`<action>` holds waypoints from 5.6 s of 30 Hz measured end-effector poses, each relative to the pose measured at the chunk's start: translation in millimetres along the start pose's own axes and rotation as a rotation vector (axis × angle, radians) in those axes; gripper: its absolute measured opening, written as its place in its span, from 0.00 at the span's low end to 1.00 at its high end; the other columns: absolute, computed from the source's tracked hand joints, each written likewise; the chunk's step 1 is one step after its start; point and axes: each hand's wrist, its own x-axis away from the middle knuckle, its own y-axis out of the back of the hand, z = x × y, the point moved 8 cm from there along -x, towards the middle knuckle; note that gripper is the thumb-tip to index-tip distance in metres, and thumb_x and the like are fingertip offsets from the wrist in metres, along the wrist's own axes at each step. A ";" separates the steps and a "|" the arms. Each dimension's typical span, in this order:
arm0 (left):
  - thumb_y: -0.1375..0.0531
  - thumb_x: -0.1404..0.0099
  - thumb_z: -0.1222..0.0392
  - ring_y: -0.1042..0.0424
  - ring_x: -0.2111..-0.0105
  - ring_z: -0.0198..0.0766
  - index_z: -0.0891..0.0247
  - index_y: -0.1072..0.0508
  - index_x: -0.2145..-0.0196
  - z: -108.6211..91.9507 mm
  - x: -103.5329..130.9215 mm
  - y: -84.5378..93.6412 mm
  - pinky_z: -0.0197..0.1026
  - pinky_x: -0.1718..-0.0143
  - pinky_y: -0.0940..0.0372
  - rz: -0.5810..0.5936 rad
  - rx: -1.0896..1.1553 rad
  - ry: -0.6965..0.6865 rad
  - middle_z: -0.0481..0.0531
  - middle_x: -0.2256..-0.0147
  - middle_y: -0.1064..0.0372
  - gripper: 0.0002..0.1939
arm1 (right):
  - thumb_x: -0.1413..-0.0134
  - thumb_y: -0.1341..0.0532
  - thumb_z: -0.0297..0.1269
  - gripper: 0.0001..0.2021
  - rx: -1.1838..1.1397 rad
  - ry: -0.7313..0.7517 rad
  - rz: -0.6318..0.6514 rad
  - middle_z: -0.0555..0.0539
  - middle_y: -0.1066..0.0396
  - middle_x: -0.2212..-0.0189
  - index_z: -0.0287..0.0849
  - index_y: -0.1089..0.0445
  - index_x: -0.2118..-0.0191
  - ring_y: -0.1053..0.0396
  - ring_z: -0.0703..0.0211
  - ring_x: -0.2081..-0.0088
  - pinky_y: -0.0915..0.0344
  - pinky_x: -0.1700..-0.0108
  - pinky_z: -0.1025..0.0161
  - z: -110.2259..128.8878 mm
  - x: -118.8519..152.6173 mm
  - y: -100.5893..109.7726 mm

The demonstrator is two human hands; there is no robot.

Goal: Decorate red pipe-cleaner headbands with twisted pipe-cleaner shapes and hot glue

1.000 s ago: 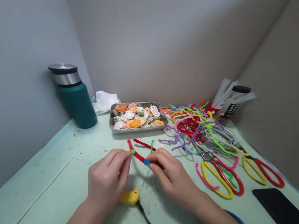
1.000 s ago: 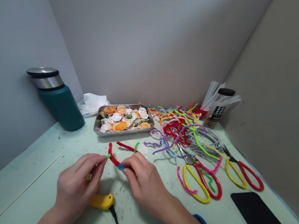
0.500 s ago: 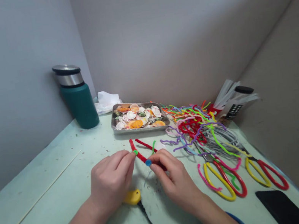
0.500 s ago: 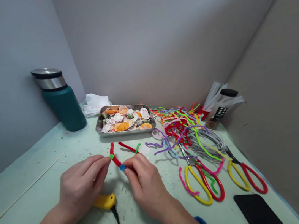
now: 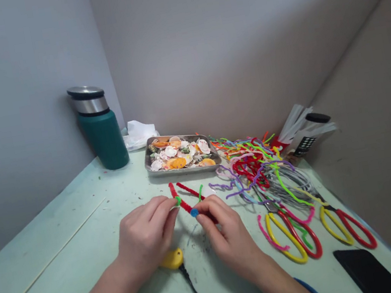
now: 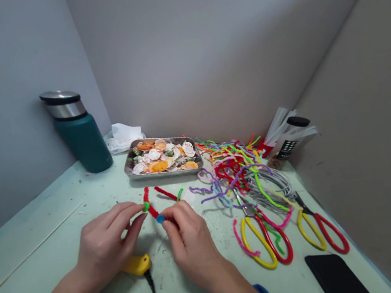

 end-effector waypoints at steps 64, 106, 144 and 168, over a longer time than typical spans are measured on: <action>0.37 0.44 0.56 0.34 0.80 0.29 0.66 0.27 0.72 6.4 22.4 -53.7 0.32 0.76 0.38 0.524 1.452 0.984 0.48 0.80 0.31 0.09 | 0.45 0.48 0.23 0.18 0.091 0.091 0.038 0.46 0.31 0.62 0.45 0.33 0.51 0.33 0.58 0.60 0.35 0.58 0.62 -17.6 3.1 -16.6; 0.47 0.37 0.51 0.38 0.79 0.33 0.62 0.29 0.74 9.6 1.5 -14.6 0.34 0.77 0.43 0.470 0.840 0.499 0.48 0.76 0.34 0.15 | 0.41 0.47 0.35 0.10 0.668 -0.328 0.061 0.43 0.26 0.64 0.40 0.28 0.62 0.30 0.58 0.62 0.43 0.63 0.66 -77.0 -43.8 14.4; 0.45 0.38 0.55 0.30 0.71 0.38 0.57 0.29 0.54 -33.5 -23.3 -43.6 0.38 0.68 0.39 0.477 0.460 0.240 0.52 0.64 0.28 0.15 | 0.47 0.41 0.34 0.06 -0.062 -0.113 -0.130 0.50 0.33 0.75 0.41 0.28 0.70 0.35 0.62 0.71 0.38 0.69 0.67 -49.9 9.5 49.7; 0.38 0.45 0.58 0.37 0.82 0.27 0.65 0.28 0.72 -23.8 4.9 -67.5 0.31 0.77 0.44 0.740 1.296 0.808 0.43 0.80 0.33 0.07 | 0.48 0.38 0.33 0.05 -0.319 -0.091 -0.041 0.49 0.32 0.75 0.40 0.26 0.72 0.35 0.61 0.70 0.40 0.67 0.64 -24.5 11.6 27.0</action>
